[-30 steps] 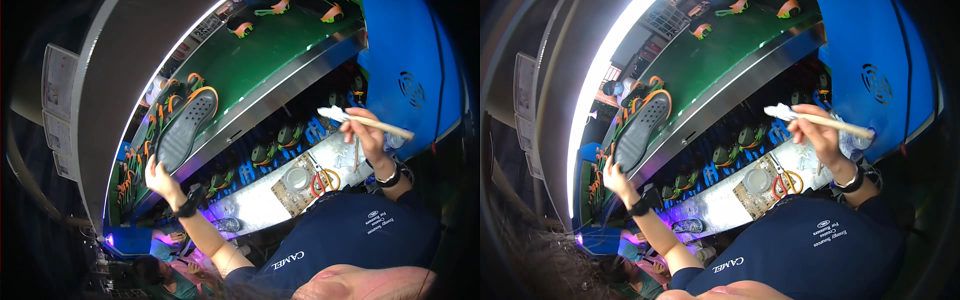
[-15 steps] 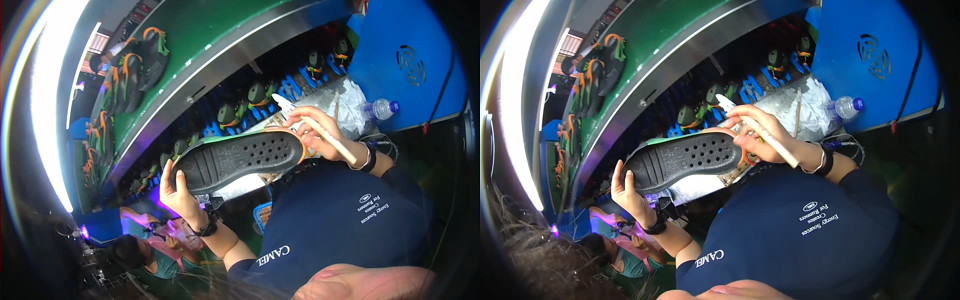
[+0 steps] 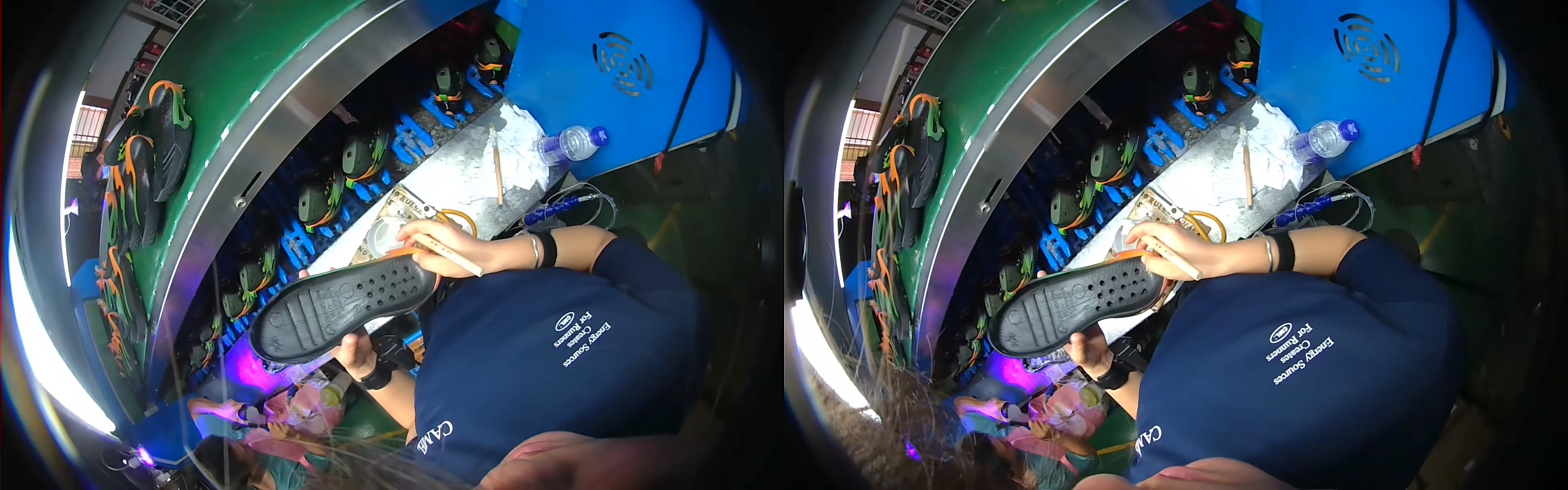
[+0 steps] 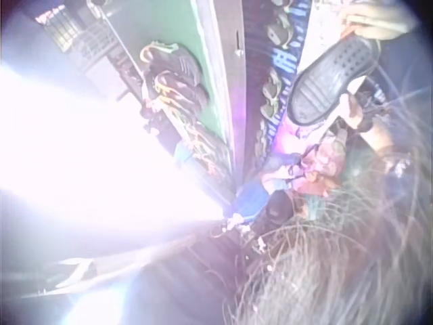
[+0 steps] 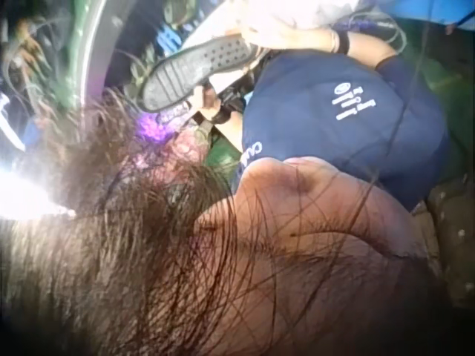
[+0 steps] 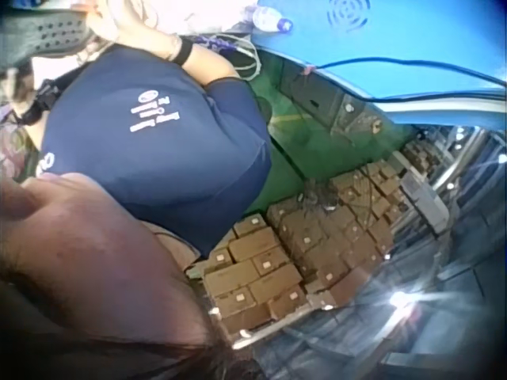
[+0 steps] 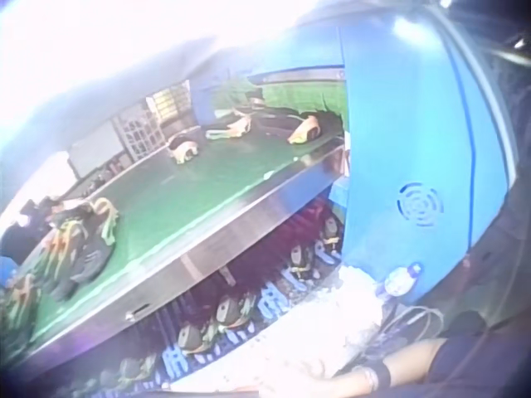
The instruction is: Applying adhesive to the edge of a shoe sole using a hand-held brush at a manufacturing workstation.
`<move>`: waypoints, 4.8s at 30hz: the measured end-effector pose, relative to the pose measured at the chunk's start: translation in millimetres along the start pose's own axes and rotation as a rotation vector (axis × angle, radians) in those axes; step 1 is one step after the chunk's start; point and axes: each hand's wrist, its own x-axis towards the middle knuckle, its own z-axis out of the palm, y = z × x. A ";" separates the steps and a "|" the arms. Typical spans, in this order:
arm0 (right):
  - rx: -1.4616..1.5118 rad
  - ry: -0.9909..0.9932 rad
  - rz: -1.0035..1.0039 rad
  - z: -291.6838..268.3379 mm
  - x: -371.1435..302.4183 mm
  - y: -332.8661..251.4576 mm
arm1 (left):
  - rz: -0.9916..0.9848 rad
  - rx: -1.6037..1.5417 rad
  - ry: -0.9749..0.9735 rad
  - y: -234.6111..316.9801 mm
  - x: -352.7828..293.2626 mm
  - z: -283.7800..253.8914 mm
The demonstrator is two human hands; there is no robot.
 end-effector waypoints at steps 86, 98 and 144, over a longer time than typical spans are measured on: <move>-0.189 -0.205 -0.550 -22.3 38.8 -65.3 | 0.029 0.271 -0.086 57.9 51.3 0.8; -0.299 -0.241 -0.787 -18.9 49.4 -74.3 | -0.096 0.286 -0.084 47.9 55.7 0.0; -0.076 0.759 -1.037 -121.7 -121.2 -134.0 | -0.826 -0.319 -0.545 60.5 242.5 221.6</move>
